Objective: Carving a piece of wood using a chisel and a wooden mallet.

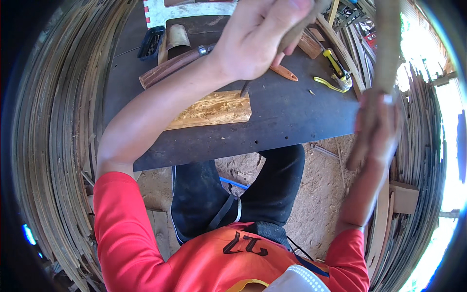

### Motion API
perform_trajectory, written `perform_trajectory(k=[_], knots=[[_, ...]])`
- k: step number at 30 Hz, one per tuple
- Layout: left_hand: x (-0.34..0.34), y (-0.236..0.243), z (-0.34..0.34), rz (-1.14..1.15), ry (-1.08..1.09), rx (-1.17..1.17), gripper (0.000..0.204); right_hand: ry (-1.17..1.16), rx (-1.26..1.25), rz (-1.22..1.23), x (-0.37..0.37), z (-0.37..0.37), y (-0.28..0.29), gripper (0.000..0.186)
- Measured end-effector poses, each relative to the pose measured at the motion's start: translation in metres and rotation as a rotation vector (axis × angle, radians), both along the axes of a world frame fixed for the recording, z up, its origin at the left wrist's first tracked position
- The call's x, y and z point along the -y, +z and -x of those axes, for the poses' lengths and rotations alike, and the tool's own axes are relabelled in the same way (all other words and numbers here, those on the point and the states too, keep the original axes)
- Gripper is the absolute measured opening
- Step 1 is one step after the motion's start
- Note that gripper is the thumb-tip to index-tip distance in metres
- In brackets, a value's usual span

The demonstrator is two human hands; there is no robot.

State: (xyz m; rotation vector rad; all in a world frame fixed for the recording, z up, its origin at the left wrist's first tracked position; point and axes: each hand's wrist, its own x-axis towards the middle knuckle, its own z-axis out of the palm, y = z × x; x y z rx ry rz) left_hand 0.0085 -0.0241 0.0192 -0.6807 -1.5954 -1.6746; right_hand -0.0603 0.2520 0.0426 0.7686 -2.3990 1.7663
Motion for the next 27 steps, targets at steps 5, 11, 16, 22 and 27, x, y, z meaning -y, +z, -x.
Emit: perform_trajectory(k=[5, 11, 16, 22, 27], knots=[[-0.005, -0.001, 0.006, -0.04, -0.059, -0.048, 0.056, 0.231, -0.177, 0.075, -0.018, -0.01, 0.087, 0.047], [0.002, -0.014, 0.012, 0.119, 0.021, -0.168, 0.057, 0.177, -0.335, -0.401, -0.011, -0.033, 0.108, 0.058], [0.002, 0.002, -0.005, 0.256, 0.064, -0.111, 0.07, 0.089, -0.333, -0.261, -0.055, -0.028, 0.116, 0.064], [-0.001, -0.003, 0.003, 0.195, 0.054, -0.155, 0.066, 0.154, -0.311, -0.244, -0.068, -0.03, 0.131, 0.066], [0.001, -0.003, -0.008, 0.152, 0.092, -0.042, 0.066, 0.205, -0.493, -0.455, -0.06, -0.028, 0.116, 0.057]])
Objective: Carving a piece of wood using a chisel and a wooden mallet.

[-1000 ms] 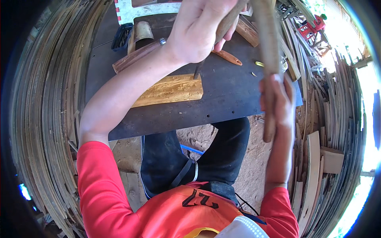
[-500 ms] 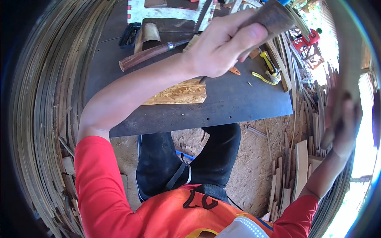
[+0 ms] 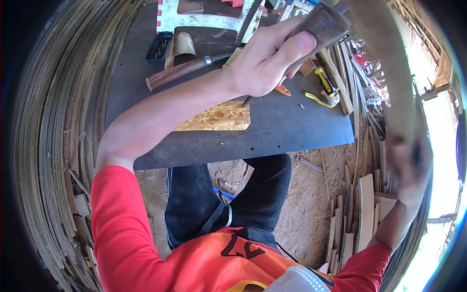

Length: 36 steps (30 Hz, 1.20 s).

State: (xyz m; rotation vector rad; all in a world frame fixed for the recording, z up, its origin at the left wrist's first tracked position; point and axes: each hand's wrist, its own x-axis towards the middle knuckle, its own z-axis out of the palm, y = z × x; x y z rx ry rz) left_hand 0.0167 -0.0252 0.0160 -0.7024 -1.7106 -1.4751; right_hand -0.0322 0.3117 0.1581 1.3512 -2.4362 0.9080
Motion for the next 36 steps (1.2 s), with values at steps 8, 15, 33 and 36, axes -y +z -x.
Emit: perform_trajectory(k=[8, 15, 33, 36], knots=[[-0.001, -0.001, 0.005, 0.039, -0.041, -0.033, 0.068, -0.091, 0.111, 0.119, -0.001, -0.011, 0.0, 0.059], [-0.002, 0.001, 0.009, 0.021, -0.078, -0.003, 0.07, -0.107, 0.171, 0.214, 0.01, -0.018, 0.007, 0.049], [-0.005, -0.001, 0.006, 0.0, -0.064, 0.012, 0.066, -0.014, 0.236, 0.132, -0.01, -0.001, -0.016, 0.055], [-0.001, -0.002, 0.003, 0.02, -0.035, 0.027, 0.065, -0.092, 0.109, 0.021, 0.013, -0.011, -0.019, 0.056]])
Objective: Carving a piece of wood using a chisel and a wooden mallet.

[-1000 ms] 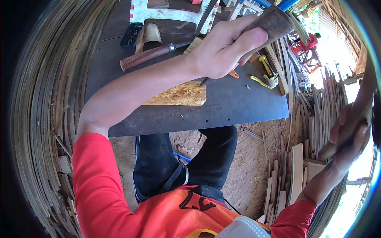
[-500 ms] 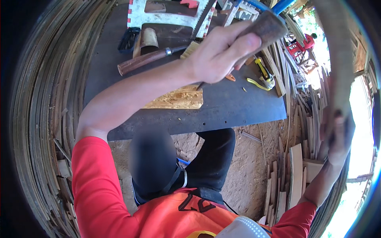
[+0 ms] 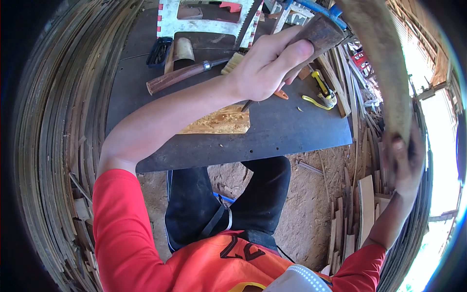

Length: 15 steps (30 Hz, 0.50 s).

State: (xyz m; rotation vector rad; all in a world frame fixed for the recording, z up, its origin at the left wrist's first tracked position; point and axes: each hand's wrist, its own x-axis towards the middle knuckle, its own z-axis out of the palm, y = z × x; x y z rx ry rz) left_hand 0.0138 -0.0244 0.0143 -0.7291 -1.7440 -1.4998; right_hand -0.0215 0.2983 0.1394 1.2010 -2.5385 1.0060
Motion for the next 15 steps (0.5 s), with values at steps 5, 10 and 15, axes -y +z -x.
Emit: perform_trajectory(k=[5, 10, 15], knots=[[-0.002, 0.002, 0.004, 0.005, -0.024, -0.009, 0.065, -0.037, 0.069, 0.279, -0.009, 0.013, 0.008, 0.059], [-0.004, -0.002, 0.005, -0.009, -0.008, -0.029, 0.065, 0.084, -0.031, 0.137, 0.01, 0.002, -0.007, 0.053], [-0.003, 0.002, 0.005, -0.039, 0.005, -0.032, 0.061, -0.187, 0.092, 0.365, -0.007, 0.018, -0.036, 0.07]])
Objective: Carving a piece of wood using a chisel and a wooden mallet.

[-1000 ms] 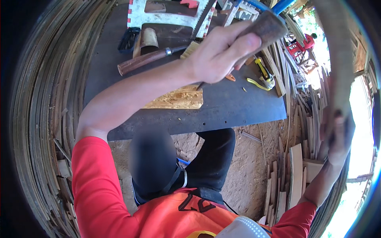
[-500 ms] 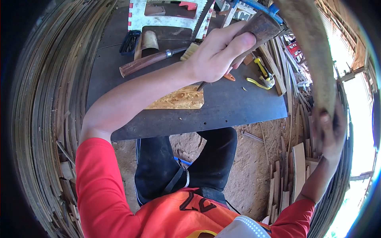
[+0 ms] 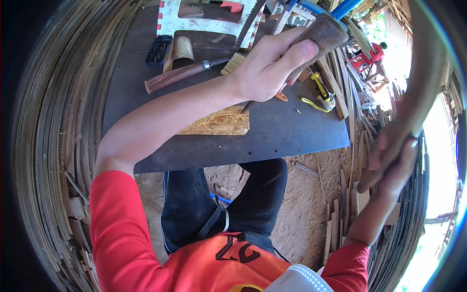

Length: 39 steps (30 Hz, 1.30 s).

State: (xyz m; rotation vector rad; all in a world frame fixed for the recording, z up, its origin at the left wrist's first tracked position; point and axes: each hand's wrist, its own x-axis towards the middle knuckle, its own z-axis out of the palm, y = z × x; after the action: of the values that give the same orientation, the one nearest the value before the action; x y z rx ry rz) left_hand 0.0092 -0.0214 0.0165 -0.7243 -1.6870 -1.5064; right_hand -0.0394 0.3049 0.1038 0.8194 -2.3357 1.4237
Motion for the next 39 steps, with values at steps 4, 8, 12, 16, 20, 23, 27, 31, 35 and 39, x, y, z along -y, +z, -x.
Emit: perform_trajectory(k=[4, 8, 12, 16, 20, 23, 27, 31, 35, 39], knots=[[0.003, 0.0, 0.003, -0.132, -0.005, 0.109, 0.061, 0.219, 0.376, 0.081, 0.036, -0.006, -0.059, 0.043], [0.007, -0.003, 0.009, -0.184, -0.017, 0.189, 0.064, 0.345, 0.744, 0.183, 0.065, -0.006, -0.121, 0.039], [0.022, -0.013, 0.022, -0.34, -0.057, 0.254, 0.055, 0.405, 0.89, 0.25, 0.079, 0.008, -0.155, 0.039], [0.032, -0.014, 0.024, -0.502, -0.013, 0.349, 0.06, 0.413, 0.881, 0.261, 0.082, 0.018, -0.167, 0.04], [0.034, -0.023, 0.03, -0.555, -0.02, 0.429, 0.063, 0.415, 0.902, 0.282, 0.078, 0.019, -0.169, 0.041], [0.037, -0.023, 0.029, -0.546, 0.006, 0.41, 0.063, 0.402, 0.908, 0.312, 0.079, 0.017, -0.169, 0.043], [0.041, -0.029, 0.031, -0.643, -0.132, 0.326, 0.051, 0.411, 0.892, 0.357, 0.078, 0.017, -0.171, 0.048], [0.042, -0.032, 0.04, -0.672, -0.087, 0.231, 0.044, 0.414, 0.895, 0.383, 0.078, 0.019, -0.173, 0.055], [0.04, -0.013, 0.031, -0.585, -0.075, 0.24, 0.038, 0.426, 0.916, 0.422, 0.077, 0.021, -0.172, 0.058], [0.036, 0.019, 0.011, -0.511, -0.129, 0.286, 0.03, 0.416, 0.949, 0.462, 0.075, 0.023, -0.171, 0.059]])
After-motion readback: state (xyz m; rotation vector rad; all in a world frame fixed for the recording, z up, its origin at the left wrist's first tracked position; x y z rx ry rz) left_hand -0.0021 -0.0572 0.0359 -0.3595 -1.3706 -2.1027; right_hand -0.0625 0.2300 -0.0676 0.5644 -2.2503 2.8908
